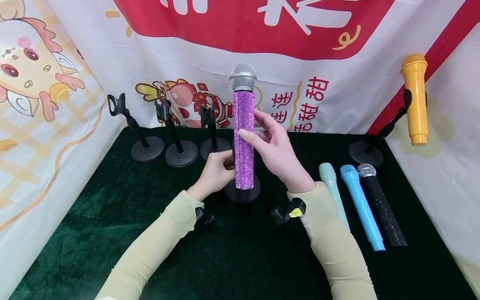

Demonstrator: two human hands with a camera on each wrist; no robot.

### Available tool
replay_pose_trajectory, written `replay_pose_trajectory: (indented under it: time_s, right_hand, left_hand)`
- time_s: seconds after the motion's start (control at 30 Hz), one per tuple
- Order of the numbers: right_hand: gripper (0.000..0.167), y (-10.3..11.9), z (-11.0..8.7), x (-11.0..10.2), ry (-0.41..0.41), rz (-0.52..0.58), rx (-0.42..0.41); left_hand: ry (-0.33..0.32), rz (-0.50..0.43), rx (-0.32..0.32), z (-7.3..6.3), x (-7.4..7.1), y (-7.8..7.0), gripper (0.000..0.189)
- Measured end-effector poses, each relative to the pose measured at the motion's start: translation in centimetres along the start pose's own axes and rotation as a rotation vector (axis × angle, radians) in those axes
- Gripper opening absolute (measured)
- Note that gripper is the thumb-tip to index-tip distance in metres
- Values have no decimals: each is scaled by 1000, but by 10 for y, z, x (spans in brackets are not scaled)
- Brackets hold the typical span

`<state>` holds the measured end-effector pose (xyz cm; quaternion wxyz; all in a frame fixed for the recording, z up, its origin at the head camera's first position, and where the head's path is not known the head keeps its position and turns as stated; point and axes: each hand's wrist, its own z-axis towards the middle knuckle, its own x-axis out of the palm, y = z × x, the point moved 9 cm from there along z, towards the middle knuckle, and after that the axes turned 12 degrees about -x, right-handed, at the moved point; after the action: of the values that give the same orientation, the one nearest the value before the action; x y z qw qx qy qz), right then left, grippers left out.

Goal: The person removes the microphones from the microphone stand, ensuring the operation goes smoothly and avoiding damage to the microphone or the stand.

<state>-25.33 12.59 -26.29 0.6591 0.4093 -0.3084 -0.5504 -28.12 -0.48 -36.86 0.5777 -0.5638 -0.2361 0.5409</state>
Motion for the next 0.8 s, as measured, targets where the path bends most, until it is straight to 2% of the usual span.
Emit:
replay_pose_trajectory:
  time_s: [0.23, 0.37, 0.8]
  right_hand:
    - [52, 4, 3, 1, -18, 11, -44]
    - [51, 4, 6, -1, -32, 16, -54]
    - [52, 2, 16, -5, -54, 22, -34]
  left_hand:
    - [-24, 63, 71, -1, 1, -3, 20]
    - [-21, 69, 95, -2, 3, -5, 17]
    - [-23, 49, 81, -2, 2, -3, 20]
